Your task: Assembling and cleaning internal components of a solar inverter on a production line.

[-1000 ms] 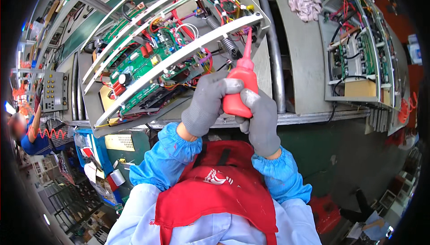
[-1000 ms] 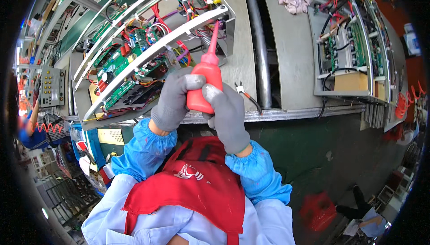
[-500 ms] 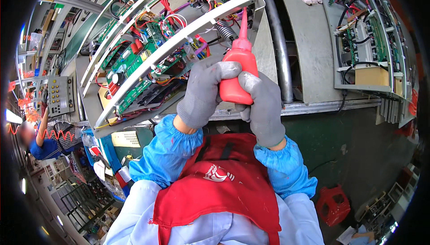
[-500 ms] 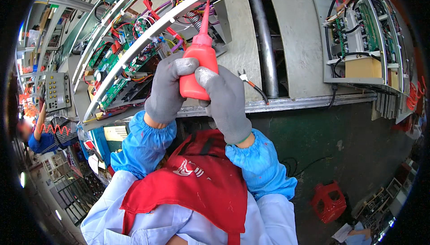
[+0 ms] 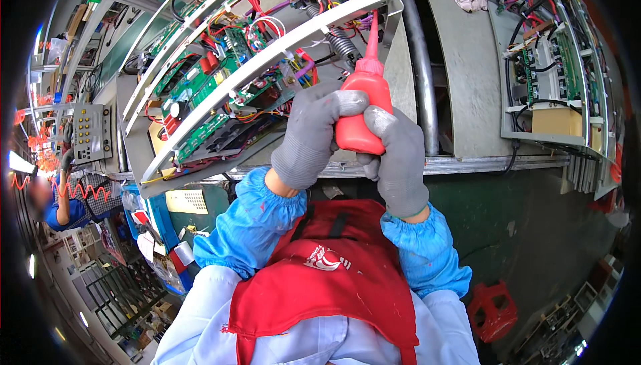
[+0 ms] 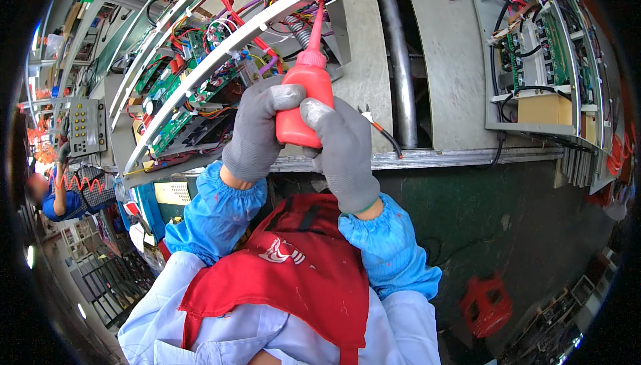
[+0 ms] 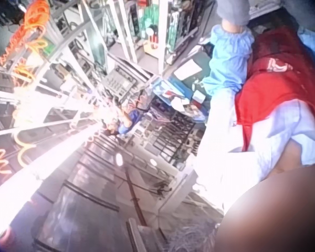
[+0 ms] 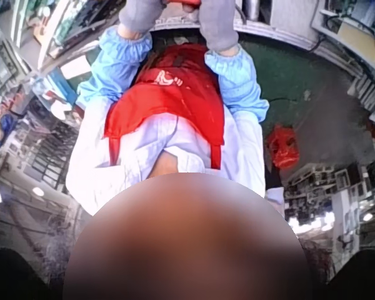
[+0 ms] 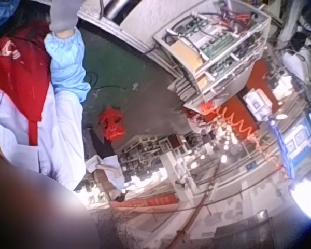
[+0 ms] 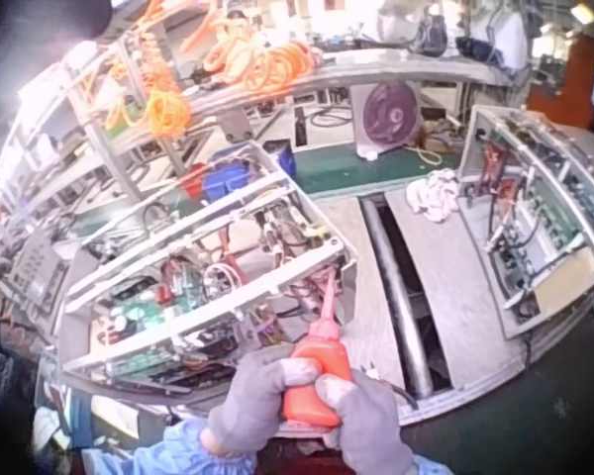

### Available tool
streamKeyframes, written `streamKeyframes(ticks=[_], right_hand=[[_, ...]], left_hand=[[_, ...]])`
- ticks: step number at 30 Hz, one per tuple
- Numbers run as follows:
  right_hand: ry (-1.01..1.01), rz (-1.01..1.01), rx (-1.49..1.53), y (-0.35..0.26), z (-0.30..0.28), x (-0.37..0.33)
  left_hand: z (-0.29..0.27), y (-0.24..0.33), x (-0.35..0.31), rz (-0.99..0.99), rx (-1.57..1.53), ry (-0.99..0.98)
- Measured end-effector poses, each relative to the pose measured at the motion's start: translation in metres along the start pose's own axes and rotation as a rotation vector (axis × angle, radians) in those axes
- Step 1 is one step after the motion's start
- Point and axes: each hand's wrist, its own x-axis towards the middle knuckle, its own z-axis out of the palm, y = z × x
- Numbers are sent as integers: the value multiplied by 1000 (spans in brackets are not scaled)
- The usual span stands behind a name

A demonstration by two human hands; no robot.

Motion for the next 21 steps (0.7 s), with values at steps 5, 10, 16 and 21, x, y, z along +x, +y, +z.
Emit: streamKeyframes(ticks=[5, 10, 16, 21], right_hand=[[-41, -11, -23, -1, -2, 1], [-44, 58, -33, 4, -8, 0], [-128, 40, -101, 21, -19, -22], [-138, 115, -161, 28, -18, -30]], left_hand=[[1, 3, -4, -65, 25, -27], [2, 2, -12, -136, -10, 7], [-10, -6, -37, -250, 34, -134], [-17, -15, -53, -290, 36, -117]])
